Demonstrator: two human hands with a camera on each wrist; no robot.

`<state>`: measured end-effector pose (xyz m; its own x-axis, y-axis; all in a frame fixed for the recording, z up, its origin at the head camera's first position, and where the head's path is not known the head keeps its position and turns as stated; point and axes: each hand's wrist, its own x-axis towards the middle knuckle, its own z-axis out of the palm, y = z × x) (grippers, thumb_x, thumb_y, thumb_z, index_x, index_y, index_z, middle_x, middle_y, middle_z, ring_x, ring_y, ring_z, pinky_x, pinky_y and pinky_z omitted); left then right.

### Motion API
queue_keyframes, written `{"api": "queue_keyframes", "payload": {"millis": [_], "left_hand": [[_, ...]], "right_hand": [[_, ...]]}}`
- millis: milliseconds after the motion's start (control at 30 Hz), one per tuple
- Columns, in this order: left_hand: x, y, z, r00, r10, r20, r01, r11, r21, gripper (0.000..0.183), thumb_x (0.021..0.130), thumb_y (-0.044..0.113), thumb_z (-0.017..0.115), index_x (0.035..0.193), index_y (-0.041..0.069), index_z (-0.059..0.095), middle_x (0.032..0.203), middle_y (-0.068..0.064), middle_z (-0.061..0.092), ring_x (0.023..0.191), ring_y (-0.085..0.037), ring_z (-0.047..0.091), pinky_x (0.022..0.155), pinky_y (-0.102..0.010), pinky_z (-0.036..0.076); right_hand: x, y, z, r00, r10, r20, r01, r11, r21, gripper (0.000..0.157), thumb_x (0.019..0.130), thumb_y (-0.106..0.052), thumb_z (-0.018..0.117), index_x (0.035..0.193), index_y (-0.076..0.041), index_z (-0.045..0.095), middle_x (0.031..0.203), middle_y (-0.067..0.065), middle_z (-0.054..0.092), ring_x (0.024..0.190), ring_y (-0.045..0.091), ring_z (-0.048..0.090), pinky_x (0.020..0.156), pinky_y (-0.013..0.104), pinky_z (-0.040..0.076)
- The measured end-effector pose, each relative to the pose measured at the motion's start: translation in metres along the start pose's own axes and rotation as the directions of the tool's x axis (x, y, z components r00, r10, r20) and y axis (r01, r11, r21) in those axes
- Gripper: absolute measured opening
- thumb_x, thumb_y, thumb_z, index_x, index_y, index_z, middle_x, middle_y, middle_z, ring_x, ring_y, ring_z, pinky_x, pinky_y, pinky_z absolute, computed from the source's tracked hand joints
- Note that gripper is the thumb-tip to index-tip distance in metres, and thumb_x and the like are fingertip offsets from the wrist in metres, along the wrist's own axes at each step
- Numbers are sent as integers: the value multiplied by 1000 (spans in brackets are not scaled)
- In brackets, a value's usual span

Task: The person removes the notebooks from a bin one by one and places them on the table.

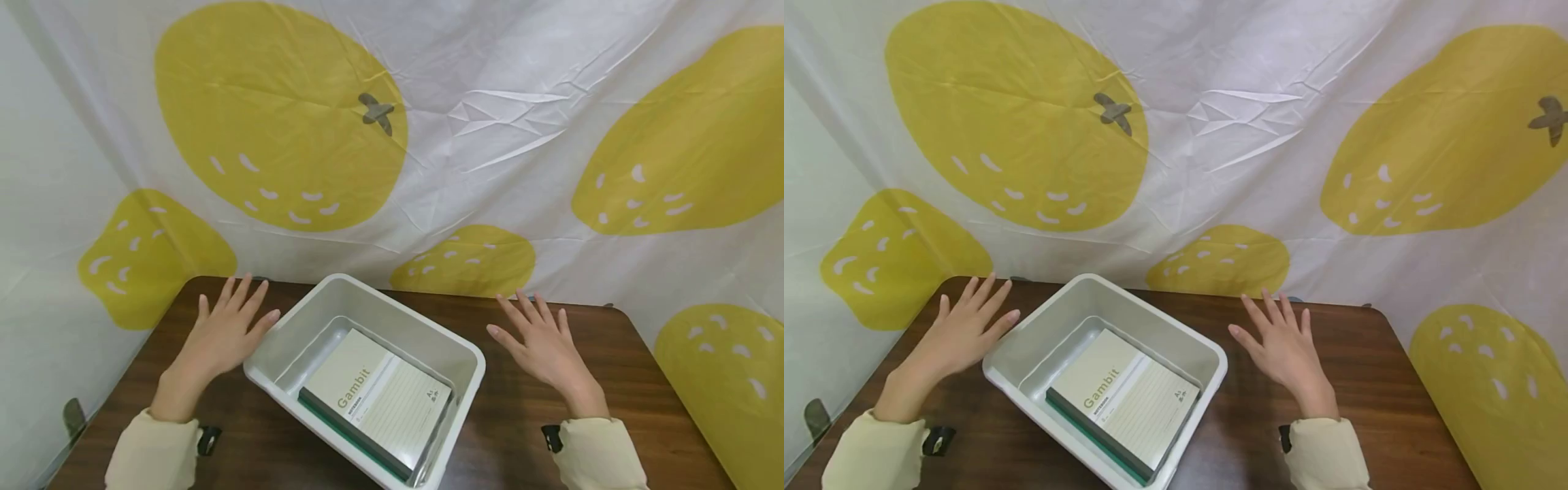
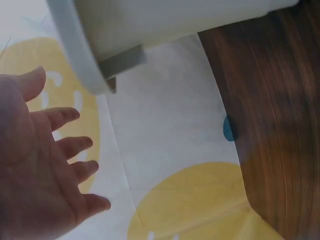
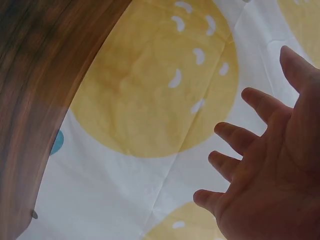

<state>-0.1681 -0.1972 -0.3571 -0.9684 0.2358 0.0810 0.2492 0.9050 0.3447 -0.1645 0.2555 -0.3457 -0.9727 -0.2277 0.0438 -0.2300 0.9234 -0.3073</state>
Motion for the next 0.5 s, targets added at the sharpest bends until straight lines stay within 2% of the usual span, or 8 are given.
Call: {"api": "queue_keyframes", "payload": {"millis": [67, 133, 233, 300, 367, 500], "left_hand": [[0, -2, -4, 1000, 13, 11, -12, 997, -76, 74, 96, 51, 38, 145, -1, 21, 149, -28, 10, 135, -46, 2, 97, -71, 0], [-2, -5, -8, 1000, 20, 21, -16, 988, -155, 76, 94, 49, 46, 145, -2, 21, 148, -28, 16, 134, -47, 10, 100, -68, 8], [-4, -11, -15, 1000, 15, 18, -9, 962, -274, 74, 91, 42, 56, 143, -3, 28, 140, -28, 34, 127, -46, 31, 98, -61, 28], [-6, -17, -18, 1000, 0, 19, 6, 936, -351, 68, 91, 37, 59, 139, -4, 34, 130, -26, 48, 118, -42, 46, 91, -53, 40], [-8, -24, -19, 999, -4, 33, 19, 890, -457, 61, 90, 28, 62, 134, -7, 39, 118, -25, 57, 106, -37, 56, 83, -46, 48], [-12, -38, -15, 991, -1, 132, 88, 754, -651, 49, 89, 13, 63, 124, -15, 44, 105, -22, 62, 91, -23, 63, 74, -36, 53]], "right_hand": [[0, 1, 1, 1000, -3, -4, 3, 1000, 15, 68, 95, -55, 38, 148, -14, 24, 152, 21, 12, 138, 41, -2, 101, 64, -8], [1, 2, 1, 1000, -8, -8, 9, 1000, 28, 67, 95, -54, 38, 148, -14, 24, 151, 21, 13, 138, 41, -1, 102, 64, -8], [1, 5, 1, 1000, -11, -12, 12, 999, 48, 67, 96, -52, 39, 148, -14, 23, 151, 21, 14, 137, 41, 0, 102, 63, -7], [0, 7, 1, 1000, -16, -17, 17, 998, 57, 66, 96, -51, 40, 148, -13, 24, 150, 22, 16, 137, 42, 2, 102, 64, -4], [0, 9, 1, 999, -21, -28, 23, 997, 69, 66, 96, -49, 43, 147, -11, 25, 149, 23, 18, 137, 43, 5, 102, 64, -1], [1, 13, 2, 997, -48, -56, 53, 994, 100, 64, 95, -42, 49, 144, -4, 31, 145, 25, 28, 133, 46, 16, 102, 65, 9]]}}
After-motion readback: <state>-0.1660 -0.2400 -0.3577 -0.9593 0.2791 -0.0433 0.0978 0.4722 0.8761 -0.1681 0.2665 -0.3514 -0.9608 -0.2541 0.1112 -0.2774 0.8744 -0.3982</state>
